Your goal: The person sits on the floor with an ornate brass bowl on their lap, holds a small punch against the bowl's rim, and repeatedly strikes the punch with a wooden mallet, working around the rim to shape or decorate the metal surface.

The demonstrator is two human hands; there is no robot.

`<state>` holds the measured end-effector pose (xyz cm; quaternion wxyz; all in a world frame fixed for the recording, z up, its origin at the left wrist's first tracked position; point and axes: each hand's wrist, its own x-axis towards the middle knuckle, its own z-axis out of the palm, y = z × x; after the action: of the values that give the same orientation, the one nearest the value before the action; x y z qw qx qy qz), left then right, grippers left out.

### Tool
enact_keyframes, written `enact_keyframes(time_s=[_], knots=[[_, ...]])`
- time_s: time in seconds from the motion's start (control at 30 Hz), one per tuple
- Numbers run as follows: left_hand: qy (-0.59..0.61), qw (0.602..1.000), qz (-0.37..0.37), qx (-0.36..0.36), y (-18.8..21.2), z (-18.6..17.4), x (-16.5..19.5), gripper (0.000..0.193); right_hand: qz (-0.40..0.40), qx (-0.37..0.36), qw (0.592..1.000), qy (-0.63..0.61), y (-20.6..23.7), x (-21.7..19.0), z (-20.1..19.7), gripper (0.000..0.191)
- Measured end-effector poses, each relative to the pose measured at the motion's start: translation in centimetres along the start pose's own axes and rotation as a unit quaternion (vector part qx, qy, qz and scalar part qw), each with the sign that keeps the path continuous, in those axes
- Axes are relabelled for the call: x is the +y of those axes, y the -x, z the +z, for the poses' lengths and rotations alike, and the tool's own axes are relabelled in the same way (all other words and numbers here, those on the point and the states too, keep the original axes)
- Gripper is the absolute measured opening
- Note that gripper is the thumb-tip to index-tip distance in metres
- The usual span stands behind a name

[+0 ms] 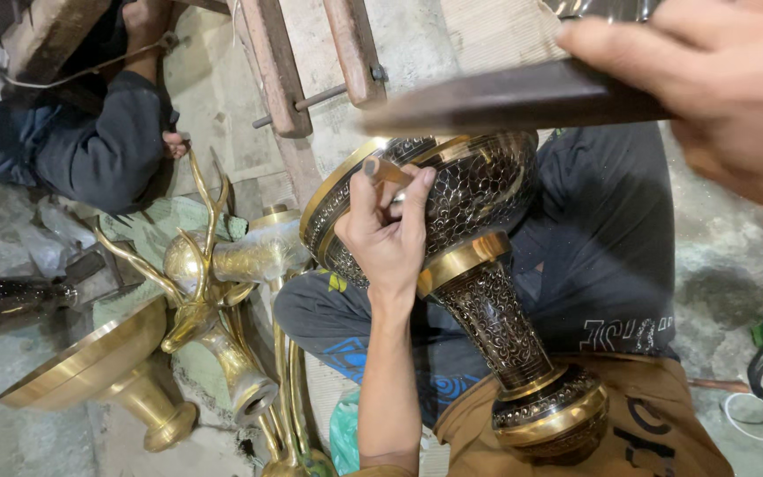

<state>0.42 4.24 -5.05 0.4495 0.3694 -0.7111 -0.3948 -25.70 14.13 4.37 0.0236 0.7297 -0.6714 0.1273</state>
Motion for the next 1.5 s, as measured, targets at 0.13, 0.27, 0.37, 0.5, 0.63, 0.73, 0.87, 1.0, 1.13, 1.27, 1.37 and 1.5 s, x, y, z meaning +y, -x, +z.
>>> enact_keyframes(time_s=[0.13,0.27,0.37,0.5,0.63,0.73,0.87,1.0,1.13,1.27,1.37,1.5], knots=[[0.006,1.000,-0.003,0.004,0.0,0.1,-0.1,0.022,-0.032,0.030,0.992,-0.115,-0.8,-1.3,-1.9,0.061],[-0.004,1.000,-0.005,0.006,0.0,0.1,0.0,0.020,-0.044,0.063,0.997,0.026,-1.8,-2.6,-2.4,0.056],[-0.007,1.000,-0.008,0.008,-0.1,0.0,0.2,0.018,-0.062,0.069,0.995,0.027,-2.0,-2.4,-2.3,0.056],[-0.018,1.000,-0.003,0.010,-0.1,0.0,0.4,0.018,-0.051,0.037,0.998,-0.001,-1.8,-1.7,-2.0,0.060],[-0.021,1.000,-0.010,0.010,-0.2,0.1,0.4,0.017,-0.065,0.051,0.996,-0.021,-2.0,-1.3,-1.5,0.055],[-0.027,1.000,0.009,0.010,-0.2,0.0,0.3,0.019,-0.070,0.027,0.997,0.002,-2.1,-1.1,-1.5,0.062],[-0.049,0.999,-0.012,0.017,-0.2,0.0,0.2,0.019,-0.060,-0.009,0.998,-0.005,-2.2,-0.9,-1.5,0.068],[-0.027,0.999,-0.016,0.009,-0.2,0.0,0.3,0.016,-0.075,0.012,0.992,-0.098,-2.3,-0.6,-1.2,0.065],[-0.052,0.999,0.005,0.004,-0.4,0.0,0.6,0.013,-0.035,-0.029,0.998,-0.036,-2.3,-0.4,-0.7,0.058],[-0.034,0.999,-0.026,0.006,-0.5,0.1,0.8,0.013,-0.024,-0.014,0.990,-0.135,-2.2,0.0,-0.6,0.065],[-0.049,0.999,0.005,0.001,-0.4,-0.1,0.8,0.012,-0.020,-0.026,0.997,-0.069,-2.1,-0.2,-0.1,0.051],[-0.028,0.999,0.029,-0.004,-0.4,-0.1,0.6,0.018,-0.058,0.079,0.968,-0.231,-2.2,-0.4,0.1,0.039]])
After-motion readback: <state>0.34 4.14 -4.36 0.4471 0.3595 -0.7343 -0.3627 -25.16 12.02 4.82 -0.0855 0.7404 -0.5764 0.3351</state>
